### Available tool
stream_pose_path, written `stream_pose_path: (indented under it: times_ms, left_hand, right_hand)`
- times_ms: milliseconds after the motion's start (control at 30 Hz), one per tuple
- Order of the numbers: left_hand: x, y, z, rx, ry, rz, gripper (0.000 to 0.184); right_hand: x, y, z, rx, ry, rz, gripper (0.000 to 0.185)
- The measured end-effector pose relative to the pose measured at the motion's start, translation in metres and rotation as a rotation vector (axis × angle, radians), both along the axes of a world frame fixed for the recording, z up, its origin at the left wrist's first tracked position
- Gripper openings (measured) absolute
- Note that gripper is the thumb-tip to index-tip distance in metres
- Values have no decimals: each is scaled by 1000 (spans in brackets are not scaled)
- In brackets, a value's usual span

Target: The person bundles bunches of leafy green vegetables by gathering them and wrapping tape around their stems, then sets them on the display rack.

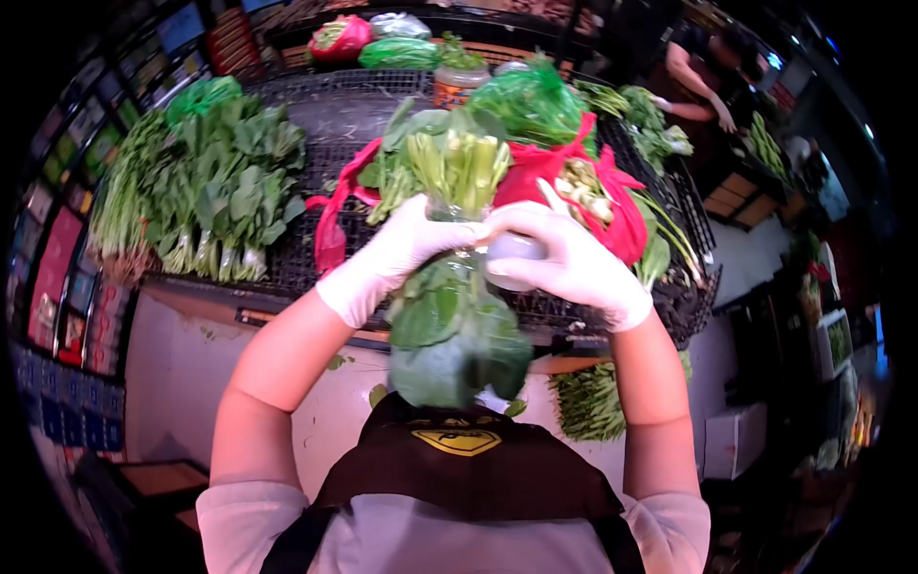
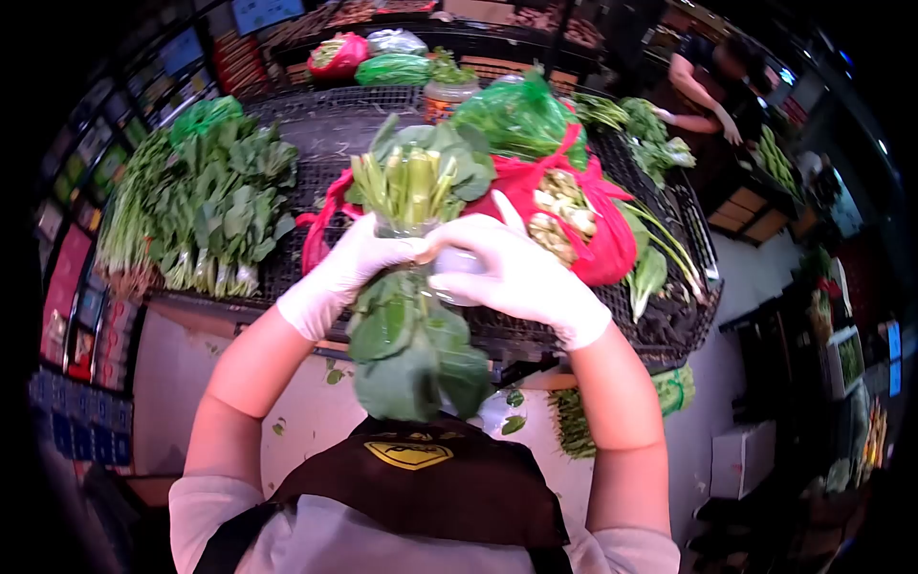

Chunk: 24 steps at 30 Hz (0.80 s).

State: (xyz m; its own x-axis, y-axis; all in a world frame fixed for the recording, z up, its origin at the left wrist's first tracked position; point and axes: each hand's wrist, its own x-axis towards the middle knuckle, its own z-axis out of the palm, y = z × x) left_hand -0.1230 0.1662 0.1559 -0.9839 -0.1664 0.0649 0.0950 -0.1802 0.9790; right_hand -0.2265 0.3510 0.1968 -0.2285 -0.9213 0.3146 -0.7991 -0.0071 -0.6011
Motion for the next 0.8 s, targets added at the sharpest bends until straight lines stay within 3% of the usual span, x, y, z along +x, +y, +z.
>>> stream_pose_path:
  times_ms: [33,133,233,267,300,367,433,467,533,600,633,700,767,800]
  left_hand:
    - [1,-5,-7,-3,-9,16,33]
    - [14,-15,-11,6,14,84,34]
    - [22,-5,-1,-371,2,-175,45]
    - [18,-6,7,-548,-260,-302,66]
    - [17,-3,1,-452,-234,-303,66]
    - [15,2,-13,-276,-171,-305,66]
    - [14,10,-20,-356,-148,-258,65]
    - [12,14,-27,-364,-129,-203,65]
    - [14,25,-27,-412,-125,-167,67]
    - [20,38,-15,-495,-155,-216,70]
    - [26,51,-16,-523,-22,-279,75]
    - [42,71,0,-465,59,-348,80]
    - [49,61,18,-719,40,-202,74]
    - [54,55,26,-845,31,-136,71]
  right_hand:
    - [-4,1,-7,50,-126,-22,34]
    - [-17,-4,-39,-15,-24,-271,43]
    - [-14,-19,-54,-136,406,-330,42]
    - [-14,-21,-61,-129,538,-298,43]
    - [-15,-23,-71,-125,672,-266,44]
    - [-16,-25,-88,-141,645,-313,41]
    - [-19,-27,-96,-231,692,-325,38]
    - [-22,-28,-101,-217,682,-326,42]
    - [-37,-38,-131,-306,224,-272,43]
    - [-59,-46,-151,-88,395,-303,42]
    - [-55,-49,-141,-141,356,-412,38]
    - [-68,-48,-171,44,196,-425,40]
    - [-73,-32,-205,111,151,-191,41]
    - [-77,-27,-235,136,75,-221,41]
